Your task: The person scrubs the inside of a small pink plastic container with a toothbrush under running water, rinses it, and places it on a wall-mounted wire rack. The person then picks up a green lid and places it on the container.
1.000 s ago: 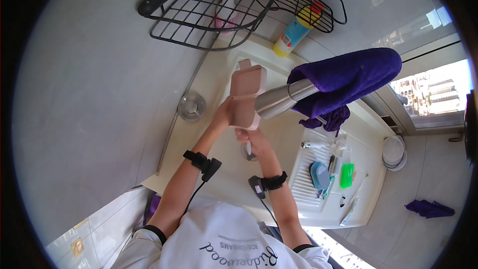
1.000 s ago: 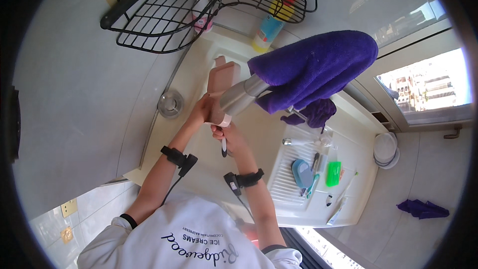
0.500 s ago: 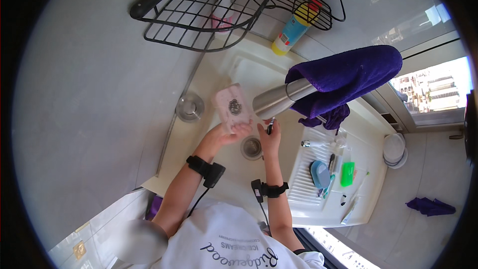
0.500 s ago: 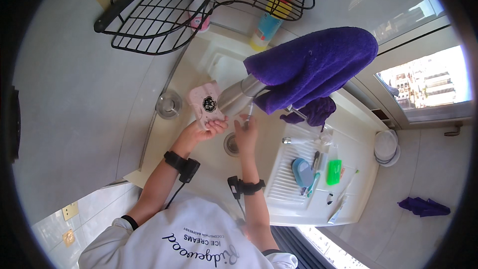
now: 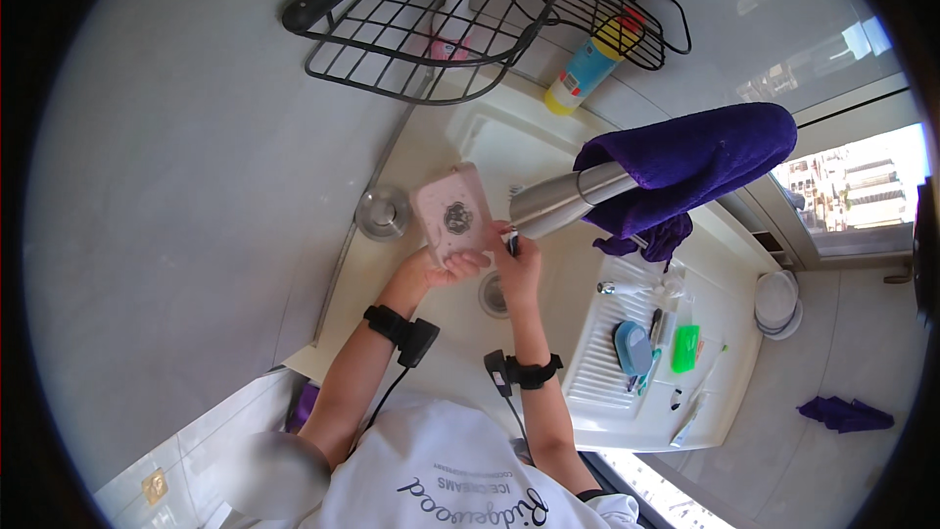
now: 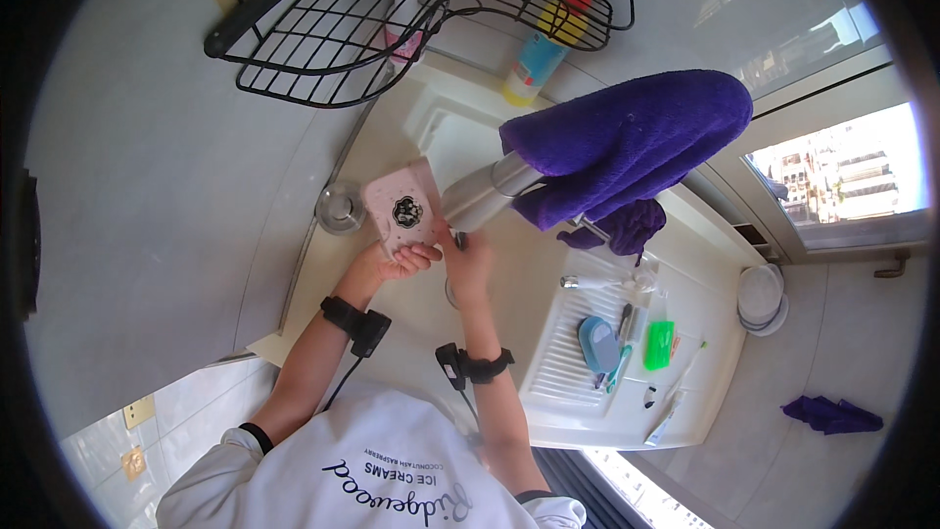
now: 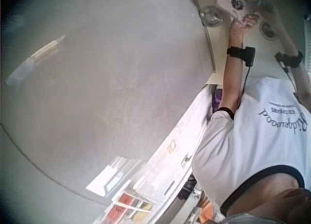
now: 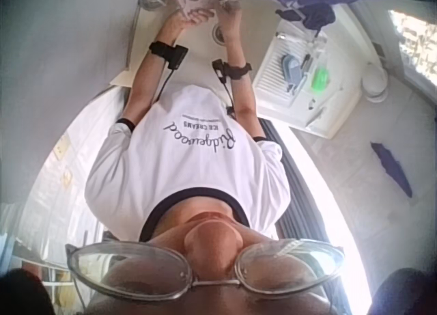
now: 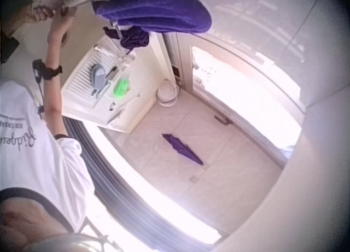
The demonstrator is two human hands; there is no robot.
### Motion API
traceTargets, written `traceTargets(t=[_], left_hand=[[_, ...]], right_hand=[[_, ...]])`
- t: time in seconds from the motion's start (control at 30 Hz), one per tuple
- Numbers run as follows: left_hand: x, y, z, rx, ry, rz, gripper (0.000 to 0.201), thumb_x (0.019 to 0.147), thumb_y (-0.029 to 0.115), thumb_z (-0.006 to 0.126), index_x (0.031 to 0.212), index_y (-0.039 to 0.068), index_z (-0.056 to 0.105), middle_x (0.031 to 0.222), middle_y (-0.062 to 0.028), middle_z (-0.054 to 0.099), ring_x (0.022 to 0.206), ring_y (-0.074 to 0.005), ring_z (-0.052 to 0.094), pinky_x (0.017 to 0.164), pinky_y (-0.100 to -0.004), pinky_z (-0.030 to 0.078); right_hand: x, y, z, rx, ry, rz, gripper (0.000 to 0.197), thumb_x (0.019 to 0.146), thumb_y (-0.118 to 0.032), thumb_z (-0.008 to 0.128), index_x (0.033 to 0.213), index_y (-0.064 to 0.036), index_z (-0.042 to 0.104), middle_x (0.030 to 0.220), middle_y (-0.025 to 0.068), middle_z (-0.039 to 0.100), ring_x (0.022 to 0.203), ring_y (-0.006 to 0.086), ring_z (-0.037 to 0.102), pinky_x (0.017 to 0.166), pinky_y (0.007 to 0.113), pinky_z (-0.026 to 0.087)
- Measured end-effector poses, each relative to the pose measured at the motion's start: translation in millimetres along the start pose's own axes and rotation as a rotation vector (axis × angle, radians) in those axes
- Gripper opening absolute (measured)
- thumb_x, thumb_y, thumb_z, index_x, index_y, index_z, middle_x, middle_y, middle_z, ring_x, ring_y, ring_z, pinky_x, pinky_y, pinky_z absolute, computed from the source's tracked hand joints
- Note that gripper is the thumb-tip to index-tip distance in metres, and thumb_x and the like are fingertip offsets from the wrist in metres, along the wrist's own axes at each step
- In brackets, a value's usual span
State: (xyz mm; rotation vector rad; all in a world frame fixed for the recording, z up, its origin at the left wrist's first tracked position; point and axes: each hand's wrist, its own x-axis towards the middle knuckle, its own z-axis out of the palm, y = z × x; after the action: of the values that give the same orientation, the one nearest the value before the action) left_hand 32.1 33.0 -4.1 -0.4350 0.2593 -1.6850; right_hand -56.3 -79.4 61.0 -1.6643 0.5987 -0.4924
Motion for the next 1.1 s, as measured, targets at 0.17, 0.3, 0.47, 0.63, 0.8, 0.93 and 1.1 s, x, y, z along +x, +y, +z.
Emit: traceTargets(t=[0.17, 0.3, 0.47, 0.63, 0.8, 0.93, 1.1], left_hand=[[0, -4, 5, 0.011, 0.093, 0.071, 0.026, 0.089, 0.021, 0.045, 0.096, -0.004, 0.049, 0.073, -0.0098, 0.047, 0.058, -0.0116, 0.046, 0.041, -0.0143, 0.039], [2, -6, 9, 0.073, 0.182, 0.107, 0.025, 0.089, 0.02, 0.045, 0.091, -0.004, 0.05, 0.072, -0.0099, 0.048, 0.056, -0.0115, 0.046, 0.041, -0.0143, 0.039], [4, 0, -4, 0.051, 0.283, 0.053, 0.021, 0.088, 0.016, 0.046, 0.086, -0.004, 0.049, 0.07, -0.0088, 0.048, 0.055, -0.0116, 0.046, 0.04, -0.0144, 0.04], [8, 0, -16, 0.025, 0.378, 0.085, 0.017, 0.088, 0.012, 0.047, 0.083, -0.004, 0.049, 0.068, -0.0071, 0.047, 0.056, -0.0116, 0.048, 0.04, -0.0144, 0.042], [3, -3, -59, 0.209, 0.648, 0.486, 0.016, 0.087, 0.01, 0.047, 0.082, -0.004, 0.049, 0.069, -0.0071, 0.047, 0.057, -0.0117, 0.048, 0.041, -0.0154, 0.042], [-1, -6, -74, 0.232, 0.705, 0.553, 0.015, 0.086, 0.009, 0.047, 0.082, -0.005, 0.049, 0.07, -0.008, 0.046, 0.056, -0.0122, 0.047, 0.04, -0.0154, 0.041], [2, -5, -76, 0.096, 0.611, 0.466, 0.015, 0.085, 0.008, 0.05, 0.083, -0.007, 0.048, 0.073, -0.0098, 0.046, 0.056, -0.0126, 0.047, 0.041, -0.0155, 0.041]], right_hand=[[1, -29, 8, -0.091, -0.092, -0.005, 0.013, 0.077, -0.004, 0.06, 0.089, -0.0002, 0.062, 0.063, -0.0017, 0.049, 0.055, 0.0052, 0.039, 0.051, 0.021, 0.035], [1, -35, 10, -0.046, -0.068, 0.059, 0.012, 0.076, -0.004, 0.061, 0.087, -0.0001, 0.063, 0.065, 0.0007, 0.053, 0.054, 0.0061, 0.04, 0.051, 0.022, 0.036], [4, -10, 5, -0.204, -0.051, -0.052, 0.018, 0.083, -0.017, 0.06, 0.085, 0.0, 0.064, 0.057, 0.0066, 0.058, 0.048, 0.0078, 0.052, 0.044, 0.026, 0.04], [6, -4, 2, -0.46, -0.033, -0.061, 0.028, 0.083, -0.028, 0.058, 0.077, -0.0005, 0.064, 0.054, 0.0147, 0.057, 0.046, 0.0212, 0.058, 0.043, 0.032, 0.04], [8, 15, 7, -0.483, -0.008, -0.158, 0.027, 0.082, -0.025, 0.058, 0.074, 0.0004, 0.06, 0.056, 0.0167, 0.055, 0.049, 0.0284, 0.055, 0.045, 0.035, 0.042], [5, 22, 11, -0.452, 0.037, -0.027, 0.02, 0.079, -0.018, 0.061, 0.079, 0.0018, 0.058, 0.056, 0.0146, 0.052, 0.047, 0.0229, 0.052, 0.048, 0.032, 0.042], [5, 34, 1, -0.259, 0.011, 0.065, 0.031, 0.081, -0.026, 0.061, 0.075, 0.0042, 0.061, 0.055, 0.0165, 0.056, 0.045, 0.0226, 0.055, 0.044, 0.031, 0.041]])
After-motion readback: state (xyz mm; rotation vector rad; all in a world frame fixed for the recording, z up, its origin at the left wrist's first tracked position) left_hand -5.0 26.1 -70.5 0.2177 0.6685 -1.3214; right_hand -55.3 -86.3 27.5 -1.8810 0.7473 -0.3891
